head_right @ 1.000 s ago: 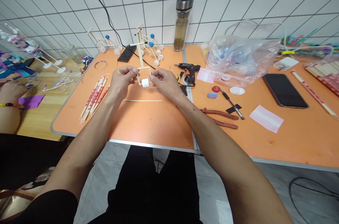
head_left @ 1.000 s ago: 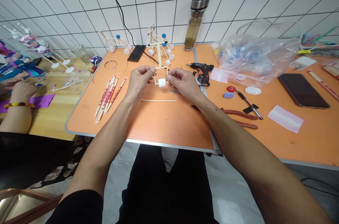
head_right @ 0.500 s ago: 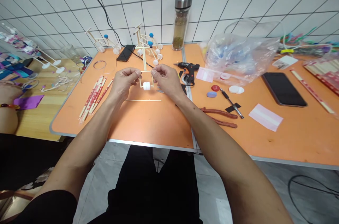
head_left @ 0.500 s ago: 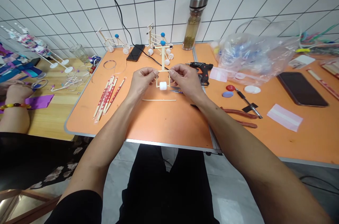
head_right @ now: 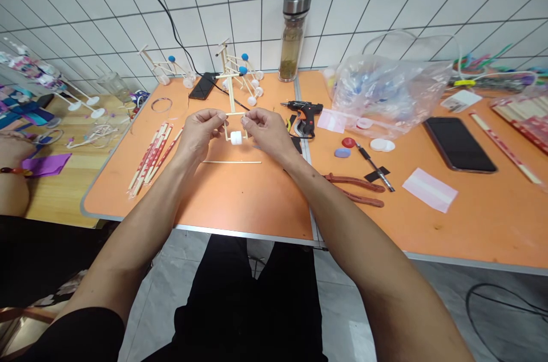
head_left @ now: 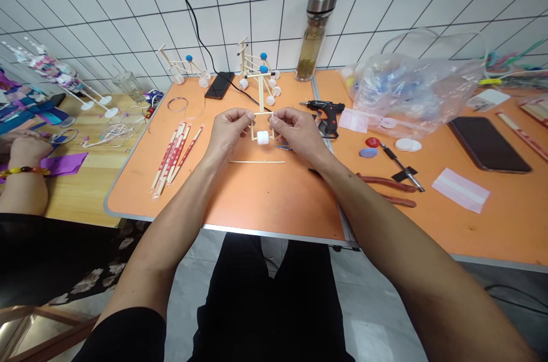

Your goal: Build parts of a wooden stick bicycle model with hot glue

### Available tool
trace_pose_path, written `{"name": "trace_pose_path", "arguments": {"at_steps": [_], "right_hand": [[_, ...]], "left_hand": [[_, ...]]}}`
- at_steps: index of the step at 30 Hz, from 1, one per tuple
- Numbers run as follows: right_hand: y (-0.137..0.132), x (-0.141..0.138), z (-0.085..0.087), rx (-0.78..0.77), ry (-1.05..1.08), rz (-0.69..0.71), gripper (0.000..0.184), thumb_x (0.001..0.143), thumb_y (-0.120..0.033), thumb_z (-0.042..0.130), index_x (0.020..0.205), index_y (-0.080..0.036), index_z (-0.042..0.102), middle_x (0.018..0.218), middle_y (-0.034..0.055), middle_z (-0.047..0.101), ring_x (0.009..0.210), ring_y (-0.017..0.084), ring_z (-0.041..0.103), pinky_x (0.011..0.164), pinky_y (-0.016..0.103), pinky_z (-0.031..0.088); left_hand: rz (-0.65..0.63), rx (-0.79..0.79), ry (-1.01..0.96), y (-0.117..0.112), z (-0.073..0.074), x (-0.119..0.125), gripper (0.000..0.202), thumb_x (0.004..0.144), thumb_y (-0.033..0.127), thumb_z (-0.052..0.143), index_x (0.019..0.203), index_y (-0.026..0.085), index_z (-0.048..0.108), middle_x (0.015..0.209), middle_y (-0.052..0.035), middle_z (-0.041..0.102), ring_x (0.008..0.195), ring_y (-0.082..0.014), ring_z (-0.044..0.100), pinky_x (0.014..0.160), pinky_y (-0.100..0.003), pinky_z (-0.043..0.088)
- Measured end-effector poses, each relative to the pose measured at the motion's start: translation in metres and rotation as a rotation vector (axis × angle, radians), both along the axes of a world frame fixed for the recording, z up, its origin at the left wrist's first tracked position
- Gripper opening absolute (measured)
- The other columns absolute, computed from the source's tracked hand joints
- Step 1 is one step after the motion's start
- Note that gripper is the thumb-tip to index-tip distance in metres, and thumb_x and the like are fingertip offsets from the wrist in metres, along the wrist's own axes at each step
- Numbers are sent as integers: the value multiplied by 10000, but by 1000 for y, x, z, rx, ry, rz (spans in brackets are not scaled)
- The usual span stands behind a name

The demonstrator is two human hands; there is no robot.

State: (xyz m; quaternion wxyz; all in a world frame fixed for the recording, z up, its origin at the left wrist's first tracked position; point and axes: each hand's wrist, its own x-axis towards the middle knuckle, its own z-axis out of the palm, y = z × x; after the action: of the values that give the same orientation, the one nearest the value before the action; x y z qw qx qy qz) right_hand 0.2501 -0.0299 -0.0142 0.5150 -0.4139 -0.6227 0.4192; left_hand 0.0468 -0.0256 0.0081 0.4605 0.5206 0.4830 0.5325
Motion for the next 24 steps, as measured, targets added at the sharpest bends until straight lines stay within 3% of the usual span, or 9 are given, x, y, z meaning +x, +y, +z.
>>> {"name": "trace_pose_path", "arguments": {"at_steps": [9, 16, 19, 24], "right_hand": [[-3, -1, 4, 1, 7, 12, 437, 908, -629, 869, 827, -234, 704, 757, -2, 669, 663, 139, 547, 617, 288, 441], [-2, -2, 3, 79, -49, -98, 302, 952, -509, 804, 844, -242, 716, 761, 7, 707, 694, 171, 573, 644, 307, 433], [-3, -3, 1, 212, -182, -188, 219, 1000, -411, 746, 861, -247, 705, 809, 22, 727, 740, 200, 614, 704, 340, 459], [-10, -4, -4, 484, -610, -276, 131, 1068, -249, 637, 976, -228, 727, 1012, 84, 780, 901, 238, 669, 765, 361, 430]], "left_hand": [[-35, 4, -23, 2, -2, -1, 343, 764, 500, 965, 795, 219, 772, 808, -23, 757, 653, -110, 592, 592, -235, 446], [41, 1, -8, 3, -4, -3, 336, 784, 498, 965, 907, 240, 789, 912, -23, 787, 734, -128, 640, 639, -234, 494], [31, -18, -9, 3, -5, -1, 338, 786, 501, 962, 863, 232, 771, 873, -23, 772, 708, -121, 626, 622, -231, 488], [-98, -113, -45, -2, -3, 4, 431, 752, 563, 986, 805, 202, 755, 820, -31, 756, 635, -91, 592, 589, -226, 457]]}}
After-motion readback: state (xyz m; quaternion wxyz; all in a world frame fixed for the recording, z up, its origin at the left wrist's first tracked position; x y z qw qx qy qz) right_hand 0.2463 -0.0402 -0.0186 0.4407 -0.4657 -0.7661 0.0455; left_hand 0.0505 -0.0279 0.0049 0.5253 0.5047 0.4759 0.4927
